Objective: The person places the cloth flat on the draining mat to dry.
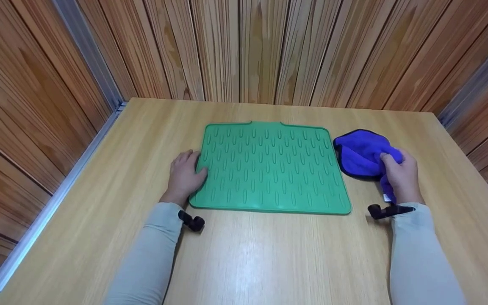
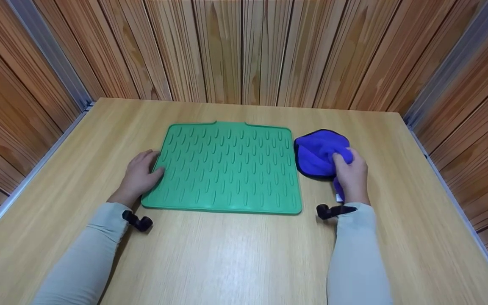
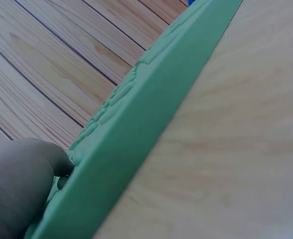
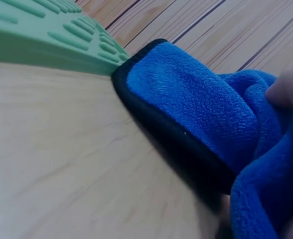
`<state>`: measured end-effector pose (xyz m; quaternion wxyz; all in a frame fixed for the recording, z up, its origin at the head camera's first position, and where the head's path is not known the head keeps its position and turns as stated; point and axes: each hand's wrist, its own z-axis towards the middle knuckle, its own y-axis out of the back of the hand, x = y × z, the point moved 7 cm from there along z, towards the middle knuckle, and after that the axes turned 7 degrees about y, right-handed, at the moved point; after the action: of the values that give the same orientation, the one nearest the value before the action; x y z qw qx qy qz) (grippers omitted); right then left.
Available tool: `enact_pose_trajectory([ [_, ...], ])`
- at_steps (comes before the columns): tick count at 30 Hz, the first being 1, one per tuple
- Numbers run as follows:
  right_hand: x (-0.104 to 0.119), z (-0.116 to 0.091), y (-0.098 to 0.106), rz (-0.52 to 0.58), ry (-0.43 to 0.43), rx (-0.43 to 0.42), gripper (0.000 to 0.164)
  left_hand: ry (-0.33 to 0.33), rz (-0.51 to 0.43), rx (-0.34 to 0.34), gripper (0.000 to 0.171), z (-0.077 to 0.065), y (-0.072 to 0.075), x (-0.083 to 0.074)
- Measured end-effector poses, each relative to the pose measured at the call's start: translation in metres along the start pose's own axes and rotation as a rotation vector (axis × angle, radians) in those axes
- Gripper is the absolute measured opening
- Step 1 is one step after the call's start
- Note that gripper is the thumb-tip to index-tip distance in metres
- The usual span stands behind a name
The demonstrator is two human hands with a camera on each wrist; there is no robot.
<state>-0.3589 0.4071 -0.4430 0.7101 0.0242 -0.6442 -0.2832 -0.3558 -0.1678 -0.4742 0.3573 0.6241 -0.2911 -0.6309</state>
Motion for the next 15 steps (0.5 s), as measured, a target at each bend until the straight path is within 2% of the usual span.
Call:
enact_pose_trajectory([
  [5,0.01,0.0,0.004,0.001,0.064,-0.031,0.026,0.002,-0.002,0.001,0.061,0.0,0.0,0.0],
  [15,0.026,-0.002,0.007,0.013,0.08,-0.024,0.02,0.016,0.014,0.013,0.062,0.002,-0.003,0.002],
])
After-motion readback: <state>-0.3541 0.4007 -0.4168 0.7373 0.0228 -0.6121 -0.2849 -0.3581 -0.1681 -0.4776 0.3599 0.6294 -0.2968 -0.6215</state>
